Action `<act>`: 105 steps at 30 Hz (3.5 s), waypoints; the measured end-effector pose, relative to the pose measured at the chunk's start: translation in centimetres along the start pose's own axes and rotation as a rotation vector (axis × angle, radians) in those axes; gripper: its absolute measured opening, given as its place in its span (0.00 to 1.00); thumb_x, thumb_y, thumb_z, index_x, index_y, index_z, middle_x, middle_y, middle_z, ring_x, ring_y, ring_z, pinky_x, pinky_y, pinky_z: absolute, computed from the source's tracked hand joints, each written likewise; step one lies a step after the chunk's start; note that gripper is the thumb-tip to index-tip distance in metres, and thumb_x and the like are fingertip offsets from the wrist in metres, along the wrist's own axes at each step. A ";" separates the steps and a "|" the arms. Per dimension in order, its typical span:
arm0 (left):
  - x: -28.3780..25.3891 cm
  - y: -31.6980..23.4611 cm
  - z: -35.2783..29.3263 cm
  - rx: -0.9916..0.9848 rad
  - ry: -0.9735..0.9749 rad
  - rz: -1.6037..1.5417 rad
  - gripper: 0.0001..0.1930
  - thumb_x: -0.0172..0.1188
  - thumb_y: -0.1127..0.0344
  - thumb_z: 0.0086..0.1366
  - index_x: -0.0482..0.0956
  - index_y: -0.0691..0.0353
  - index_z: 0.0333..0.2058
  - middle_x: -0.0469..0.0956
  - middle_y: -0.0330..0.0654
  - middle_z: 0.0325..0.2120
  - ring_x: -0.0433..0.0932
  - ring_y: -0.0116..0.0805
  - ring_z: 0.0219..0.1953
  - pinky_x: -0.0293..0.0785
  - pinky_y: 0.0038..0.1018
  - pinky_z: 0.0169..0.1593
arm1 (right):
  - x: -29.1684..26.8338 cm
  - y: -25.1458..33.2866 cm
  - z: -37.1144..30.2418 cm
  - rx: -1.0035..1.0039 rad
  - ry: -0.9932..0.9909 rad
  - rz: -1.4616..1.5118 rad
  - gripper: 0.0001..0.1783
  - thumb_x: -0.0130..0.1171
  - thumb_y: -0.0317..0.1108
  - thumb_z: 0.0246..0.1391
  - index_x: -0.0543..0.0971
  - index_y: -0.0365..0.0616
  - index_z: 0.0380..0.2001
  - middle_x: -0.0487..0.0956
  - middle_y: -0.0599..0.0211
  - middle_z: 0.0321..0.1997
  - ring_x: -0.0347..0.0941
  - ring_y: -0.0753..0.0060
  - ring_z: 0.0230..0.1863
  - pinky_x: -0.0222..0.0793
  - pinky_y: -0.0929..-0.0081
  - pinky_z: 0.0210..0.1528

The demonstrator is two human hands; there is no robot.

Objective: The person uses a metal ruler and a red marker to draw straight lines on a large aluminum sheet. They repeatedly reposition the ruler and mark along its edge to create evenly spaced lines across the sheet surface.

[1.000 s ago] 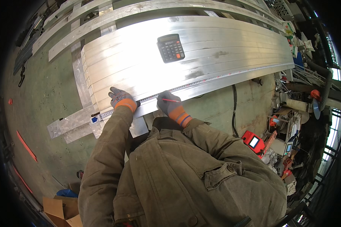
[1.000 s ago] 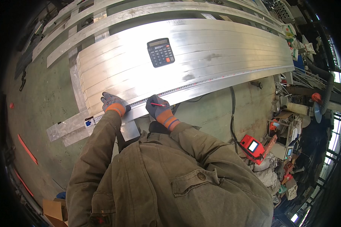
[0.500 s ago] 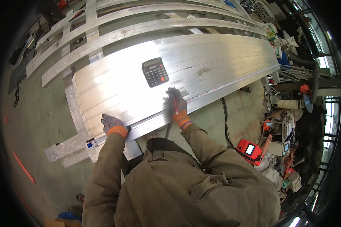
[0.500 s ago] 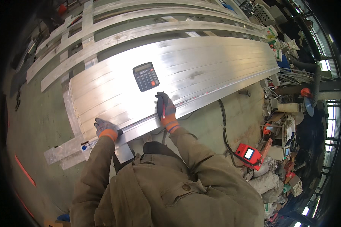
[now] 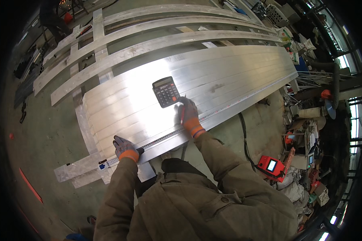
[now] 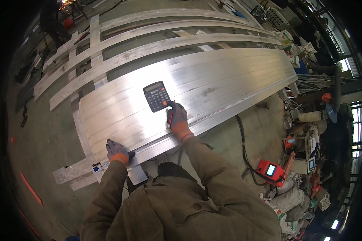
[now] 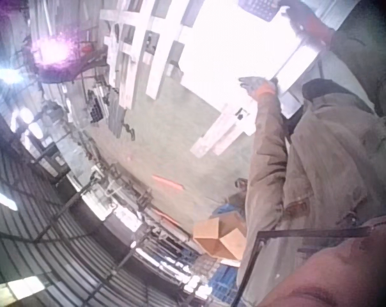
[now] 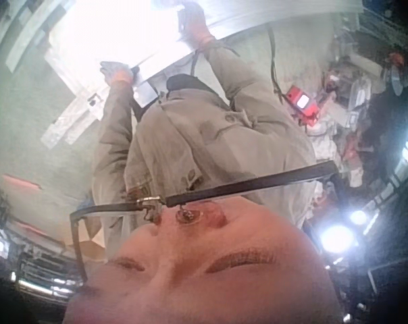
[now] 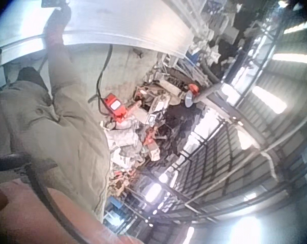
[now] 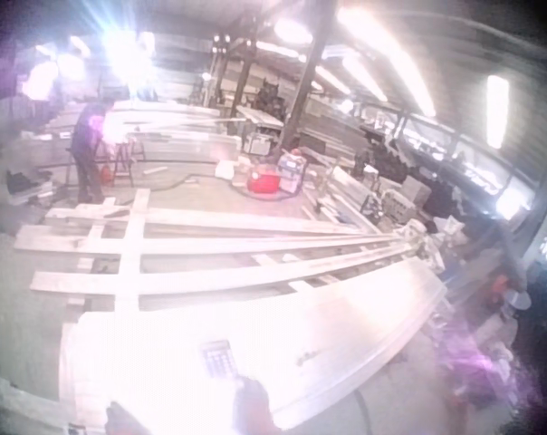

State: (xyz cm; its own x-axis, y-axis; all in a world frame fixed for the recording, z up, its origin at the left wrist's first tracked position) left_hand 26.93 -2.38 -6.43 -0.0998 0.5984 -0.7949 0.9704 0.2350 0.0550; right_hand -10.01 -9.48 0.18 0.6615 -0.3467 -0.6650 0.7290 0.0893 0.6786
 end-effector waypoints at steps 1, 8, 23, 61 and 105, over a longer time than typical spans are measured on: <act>-0.2 0.1 -0.2 0.017 -0.025 -0.010 0.75 0.84 0.30 0.49 0.54 0.77 0.80 0.47 0.61 0.84 0.53 0.63 0.84 0.64 0.43 0.82 | -0.5 0.8 -1.4 -0.005 -0.019 0.055 0.18 0.63 0.26 0.67 0.85 0.48 0.58 0.86 0.53 0.49 0.82 0.44 0.50 0.77 0.50 0.54; -1.0 2.8 -0.5 0.161 -0.054 -0.070 0.74 0.82 0.26 0.50 0.57 0.75 0.80 0.52 0.59 0.84 0.54 0.62 0.84 0.59 0.41 0.84 | 7.7 2.3 -16.1 0.598 0.205 1.150 0.22 0.51 0.23 0.78 0.80 0.36 0.69 0.85 0.61 0.64 0.79 0.68 0.67 0.73 0.68 0.72; -1.4 7.0 -0.1 0.184 -0.080 -0.142 0.69 0.86 0.33 0.50 0.63 0.75 0.77 0.57 0.60 0.82 0.59 0.59 0.81 0.63 0.43 0.82 | 9.3 11.3 -20.0 0.271 0.401 0.588 0.07 0.66 0.29 0.72 0.82 0.41 0.50 0.84 0.62 0.40 0.80 0.72 0.42 0.80 0.69 0.47; -0.8 4.3 0.7 0.025 0.090 0.130 0.63 0.81 0.32 0.58 0.66 0.74 0.77 0.52 0.59 0.83 0.60 0.61 0.82 0.73 0.44 0.76 | 10.4 6.2 -18.9 0.217 0.150 0.280 0.08 0.71 0.37 0.69 0.82 0.48 0.38 0.85 0.57 0.31 0.85 0.56 0.32 0.80 0.62 0.38; -1.8 3.7 0.0 0.013 0.092 0.148 0.57 0.79 0.34 0.61 0.70 0.74 0.75 0.51 0.60 0.82 0.59 0.61 0.81 0.74 0.43 0.76 | 10.5 5.1 -18.5 0.378 0.295 0.253 0.08 0.67 0.38 0.66 0.83 0.46 0.40 0.87 0.51 0.36 0.86 0.45 0.37 0.82 0.55 0.42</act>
State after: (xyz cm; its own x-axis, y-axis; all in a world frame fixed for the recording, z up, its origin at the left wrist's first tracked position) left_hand 30.71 -2.56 -4.75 0.0252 0.6932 -0.7203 0.9787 0.1297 0.1591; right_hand 3.91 4.59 -9.06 0.8690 -0.0760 -0.4890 0.4629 -0.2246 0.8575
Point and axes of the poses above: each hand's wrist, its own z-axis towards the middle knuckle, its own x-axis out of the palm, y = z × x, the point moved 10 cm from there along z, towards the middle knuckle
